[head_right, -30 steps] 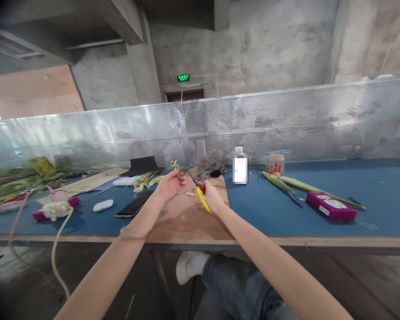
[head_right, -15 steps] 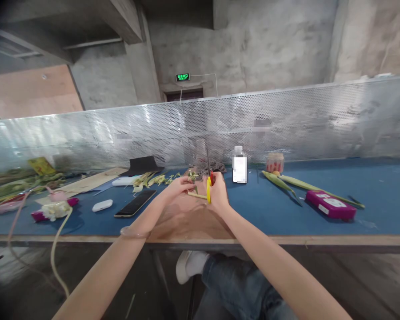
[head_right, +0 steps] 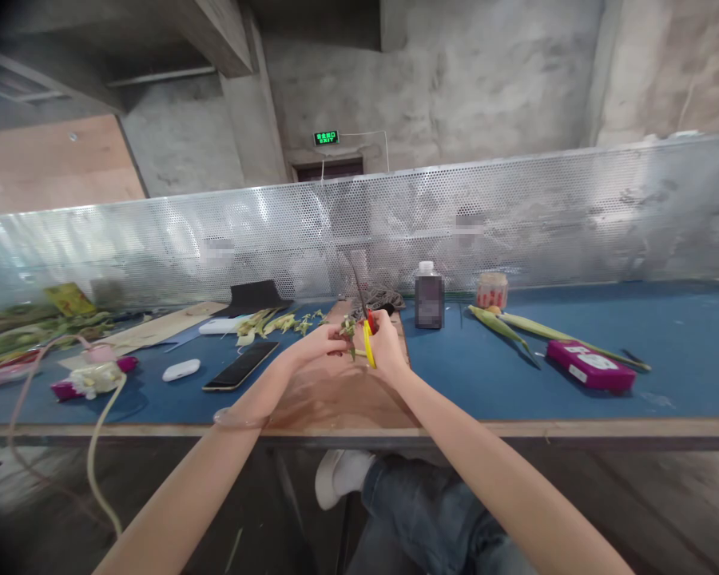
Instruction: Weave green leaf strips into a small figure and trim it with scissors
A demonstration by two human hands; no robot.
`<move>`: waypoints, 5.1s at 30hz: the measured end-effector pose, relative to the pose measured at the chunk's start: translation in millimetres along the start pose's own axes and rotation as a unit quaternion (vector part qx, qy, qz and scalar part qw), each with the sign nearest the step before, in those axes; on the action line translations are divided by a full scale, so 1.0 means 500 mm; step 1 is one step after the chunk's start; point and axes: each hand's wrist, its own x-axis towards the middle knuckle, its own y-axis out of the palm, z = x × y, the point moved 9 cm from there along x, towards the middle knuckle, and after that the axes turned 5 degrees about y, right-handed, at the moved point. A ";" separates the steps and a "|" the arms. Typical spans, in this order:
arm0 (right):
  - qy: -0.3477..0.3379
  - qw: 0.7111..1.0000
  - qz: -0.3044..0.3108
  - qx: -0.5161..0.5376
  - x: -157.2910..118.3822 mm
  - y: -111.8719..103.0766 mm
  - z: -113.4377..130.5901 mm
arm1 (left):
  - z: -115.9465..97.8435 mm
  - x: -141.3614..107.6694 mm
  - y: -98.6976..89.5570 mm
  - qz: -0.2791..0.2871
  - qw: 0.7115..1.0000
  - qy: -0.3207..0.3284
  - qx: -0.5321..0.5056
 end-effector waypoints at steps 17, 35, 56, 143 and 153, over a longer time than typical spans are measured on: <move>-0.004 0.999 -0.011 0.050 -0.004 -0.010 0.009 | -0.019 0.001 -0.041 -0.117 0.990 0.042 -0.069; -0.019 0.998 -0.008 0.067 -0.012 -0.009 0.028 | -0.006 0.002 -0.037 -0.115 0.985 0.032 -0.124; -0.022 0.996 -0.017 0.080 0.005 0.003 -0.005 | 0.018 0.009 -0.033 -0.096 0.979 0.014 -0.181; 0.045 0.983 0.142 -0.105 -0.034 0.049 -0.003 | -0.020 -0.012 -0.103 -0.257 0.877 0.105 -0.393; 0.032 0.984 0.139 -0.107 -0.033 0.047 0.003 | -0.023 -0.011 -0.100 -0.251 0.878 0.106 -0.394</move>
